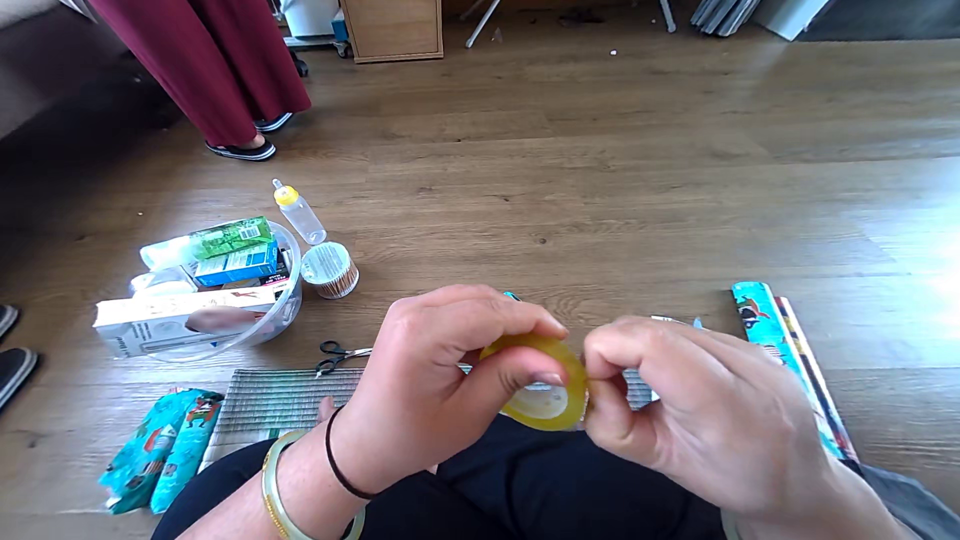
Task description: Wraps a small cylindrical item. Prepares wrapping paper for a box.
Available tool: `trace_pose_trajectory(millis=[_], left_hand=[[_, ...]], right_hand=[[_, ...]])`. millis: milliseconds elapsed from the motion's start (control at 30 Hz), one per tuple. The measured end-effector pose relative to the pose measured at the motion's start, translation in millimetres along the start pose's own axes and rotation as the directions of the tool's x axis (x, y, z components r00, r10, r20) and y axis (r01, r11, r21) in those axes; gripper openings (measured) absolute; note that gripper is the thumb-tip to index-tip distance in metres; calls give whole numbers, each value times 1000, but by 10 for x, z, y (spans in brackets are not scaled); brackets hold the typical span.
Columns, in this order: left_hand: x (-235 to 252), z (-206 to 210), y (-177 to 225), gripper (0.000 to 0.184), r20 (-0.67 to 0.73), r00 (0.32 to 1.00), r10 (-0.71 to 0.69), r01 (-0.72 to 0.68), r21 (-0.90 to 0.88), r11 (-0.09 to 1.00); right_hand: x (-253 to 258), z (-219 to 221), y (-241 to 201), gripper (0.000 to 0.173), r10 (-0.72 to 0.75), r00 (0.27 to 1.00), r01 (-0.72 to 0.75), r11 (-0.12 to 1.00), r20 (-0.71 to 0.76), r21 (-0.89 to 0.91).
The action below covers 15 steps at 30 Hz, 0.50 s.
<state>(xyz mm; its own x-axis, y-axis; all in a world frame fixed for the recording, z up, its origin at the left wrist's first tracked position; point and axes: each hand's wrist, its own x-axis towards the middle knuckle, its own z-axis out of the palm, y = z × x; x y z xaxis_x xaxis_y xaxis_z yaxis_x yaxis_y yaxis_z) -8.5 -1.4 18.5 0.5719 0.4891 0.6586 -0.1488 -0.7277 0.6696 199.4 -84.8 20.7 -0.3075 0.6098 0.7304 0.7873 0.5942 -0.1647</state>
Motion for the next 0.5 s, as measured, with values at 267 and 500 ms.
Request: trace_pose_trajectory(millis=[267, 500], left_hand=[[-16, 25, -31, 17, -1, 999, -53, 53, -16, 998], [-66, 148, -75, 14, -4, 974, -228, 218, -271, 938]], right_hand=[[-4, 23, 22, 18, -1, 1000, 1, 1000, 27, 3], [-13, 29, 54, 23, 0, 1000, 0, 1000, 0, 26]])
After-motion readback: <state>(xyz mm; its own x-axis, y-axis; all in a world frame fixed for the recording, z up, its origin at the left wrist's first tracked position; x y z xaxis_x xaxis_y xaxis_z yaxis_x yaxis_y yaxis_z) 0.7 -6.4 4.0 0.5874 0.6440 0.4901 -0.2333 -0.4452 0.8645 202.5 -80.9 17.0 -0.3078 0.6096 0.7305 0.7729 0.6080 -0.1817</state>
